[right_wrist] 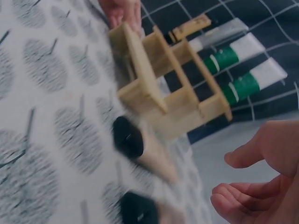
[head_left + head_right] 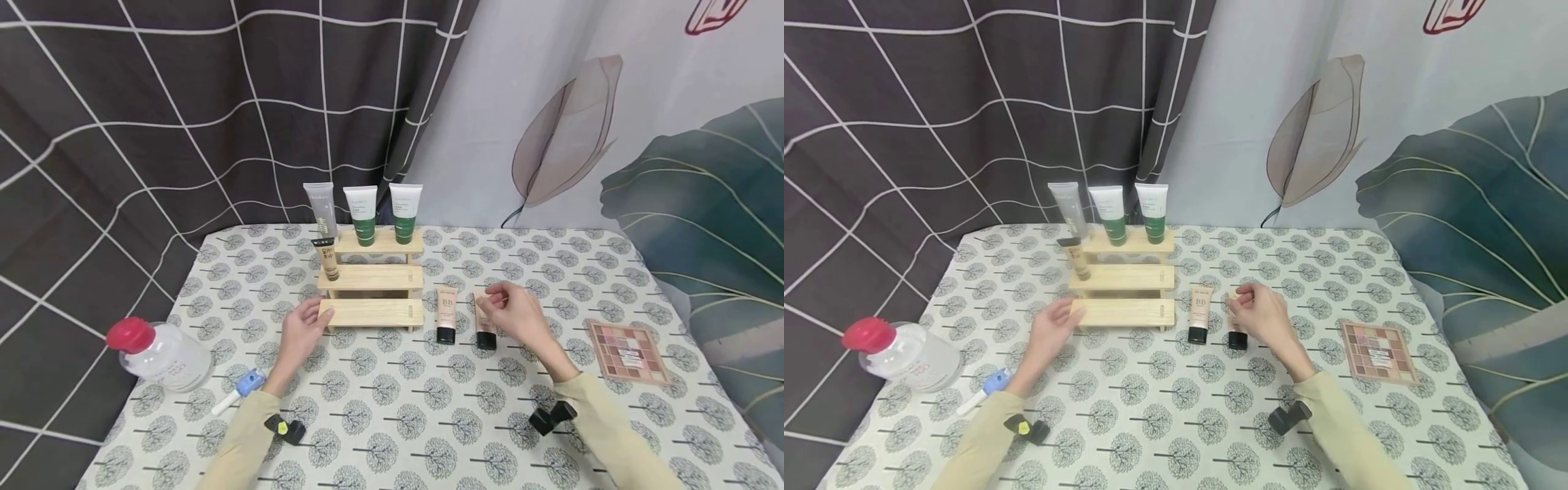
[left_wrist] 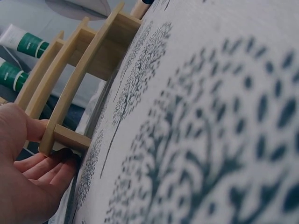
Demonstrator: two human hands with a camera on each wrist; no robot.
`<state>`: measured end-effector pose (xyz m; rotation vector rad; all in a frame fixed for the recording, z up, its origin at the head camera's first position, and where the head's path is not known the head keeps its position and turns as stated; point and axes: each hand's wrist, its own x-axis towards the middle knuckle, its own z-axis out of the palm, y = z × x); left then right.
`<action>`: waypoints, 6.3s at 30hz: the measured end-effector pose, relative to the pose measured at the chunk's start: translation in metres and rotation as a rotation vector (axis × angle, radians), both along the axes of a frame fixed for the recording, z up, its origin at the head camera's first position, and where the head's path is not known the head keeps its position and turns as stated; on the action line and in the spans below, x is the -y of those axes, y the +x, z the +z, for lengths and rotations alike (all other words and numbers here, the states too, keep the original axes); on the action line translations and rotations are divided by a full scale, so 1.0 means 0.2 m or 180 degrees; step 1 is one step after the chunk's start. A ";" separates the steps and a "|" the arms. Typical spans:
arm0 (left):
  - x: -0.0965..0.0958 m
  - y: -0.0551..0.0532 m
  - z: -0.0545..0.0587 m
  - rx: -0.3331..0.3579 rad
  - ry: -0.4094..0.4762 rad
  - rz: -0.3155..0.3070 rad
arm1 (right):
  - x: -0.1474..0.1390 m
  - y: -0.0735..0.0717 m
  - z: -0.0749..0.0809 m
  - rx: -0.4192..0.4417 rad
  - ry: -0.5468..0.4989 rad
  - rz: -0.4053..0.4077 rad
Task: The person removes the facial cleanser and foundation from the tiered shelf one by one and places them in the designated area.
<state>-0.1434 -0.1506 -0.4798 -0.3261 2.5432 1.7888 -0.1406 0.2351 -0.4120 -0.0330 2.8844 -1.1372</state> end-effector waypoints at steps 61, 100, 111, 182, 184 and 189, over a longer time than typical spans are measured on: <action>-0.02 -0.02 -0.01 -0.0040 0.0140 -0.0040 | 1.16 -0.38 0.03 -0.0184 -0.1448 0.0925; 0.00 -0.01 -0.01 0.0038 0.0039 0.0035 | 0.81 -0.30 0.08 -0.0633 -0.1537 0.0562; 0.00 -0.01 -0.02 -0.0005 0.0048 0.0030 | 0.63 -0.24 0.10 -0.0598 -0.1397 0.0380; -0.01 0.00 0.00 0.0007 0.0005 0.0004 | -0.32 0.17 -0.20 0.0205 -0.0241 -0.0578; -0.01 0.00 0.00 -0.0001 0.0000 0.0011 | -0.32 0.18 -0.21 0.0297 -0.0196 -0.0587; -0.01 0.00 0.00 -0.0014 -0.0036 0.0013 | -0.32 0.19 -0.22 0.0423 -0.0077 -0.0601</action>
